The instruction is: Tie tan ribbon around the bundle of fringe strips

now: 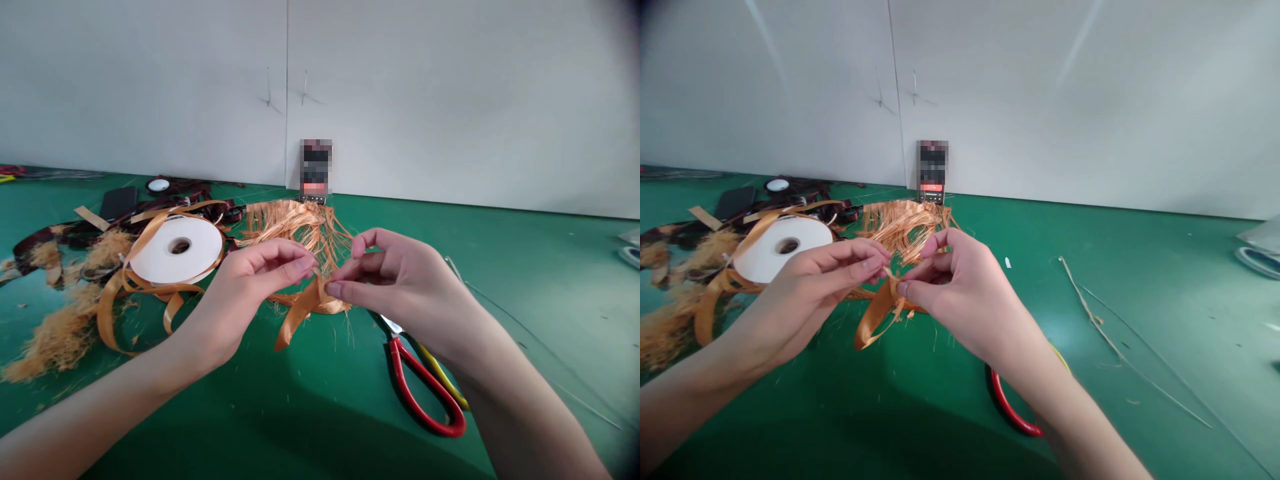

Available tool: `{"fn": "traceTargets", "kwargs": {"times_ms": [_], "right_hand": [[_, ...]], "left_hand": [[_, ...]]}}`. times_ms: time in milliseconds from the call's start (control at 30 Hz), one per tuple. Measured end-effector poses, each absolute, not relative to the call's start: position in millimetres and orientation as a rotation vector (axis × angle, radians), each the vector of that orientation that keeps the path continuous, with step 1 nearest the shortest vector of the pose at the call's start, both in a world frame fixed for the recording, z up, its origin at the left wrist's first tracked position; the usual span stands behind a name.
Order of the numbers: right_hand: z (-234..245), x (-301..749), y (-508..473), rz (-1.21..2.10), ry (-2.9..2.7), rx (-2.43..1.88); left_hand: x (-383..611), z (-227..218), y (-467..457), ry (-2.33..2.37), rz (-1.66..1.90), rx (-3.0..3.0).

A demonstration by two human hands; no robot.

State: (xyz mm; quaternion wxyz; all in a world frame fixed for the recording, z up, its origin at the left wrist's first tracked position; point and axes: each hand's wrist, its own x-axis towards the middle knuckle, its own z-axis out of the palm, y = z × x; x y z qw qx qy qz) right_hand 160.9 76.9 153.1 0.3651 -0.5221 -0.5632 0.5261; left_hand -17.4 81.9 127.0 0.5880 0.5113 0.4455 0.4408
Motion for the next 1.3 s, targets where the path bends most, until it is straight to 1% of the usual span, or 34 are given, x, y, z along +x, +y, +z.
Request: {"fn": "traceTargets", "kwargs": {"times_ms": [200, 333, 433, 633, 933, 1133, 1300], "right_hand": [[153.1, 161.4, 77.8, 1.356, -1.453, -1.349], [152.8, 160.6, 78.4, 1.348, -1.455, -1.347], [152.0, 160.7, 78.7, 1.349, -1.452, -1.344], [150.6, 161.3, 79.0, 1.362, -1.468, -1.336], [155.4, 161.2, 77.7, 1.338, -1.498, -1.387], [155.6, 162.6, 78.5, 1.291, -1.644, -1.421], [150.7, 164.1, 79.0, 1.306, -1.632, -1.394]], "left_hand": [[-19.4, 128.8, 84.3, 1.074, 1.168, 1.129], [-19.7, 130.3, 85.4, 1.115, 1.193, 1.165], [-19.2, 130.4, 85.0, 1.130, 1.150, 1.206], [-19.6, 128.1, 84.7, 1.122, 0.935, 1.330], [-22.2, 128.0, 85.0, 1.200, 0.949, 1.560], [-22.9, 131.4, 85.1, 1.203, 1.076, 1.606], [-25.3, 128.4, 83.2, 1.191, 1.245, 1.472]]}}
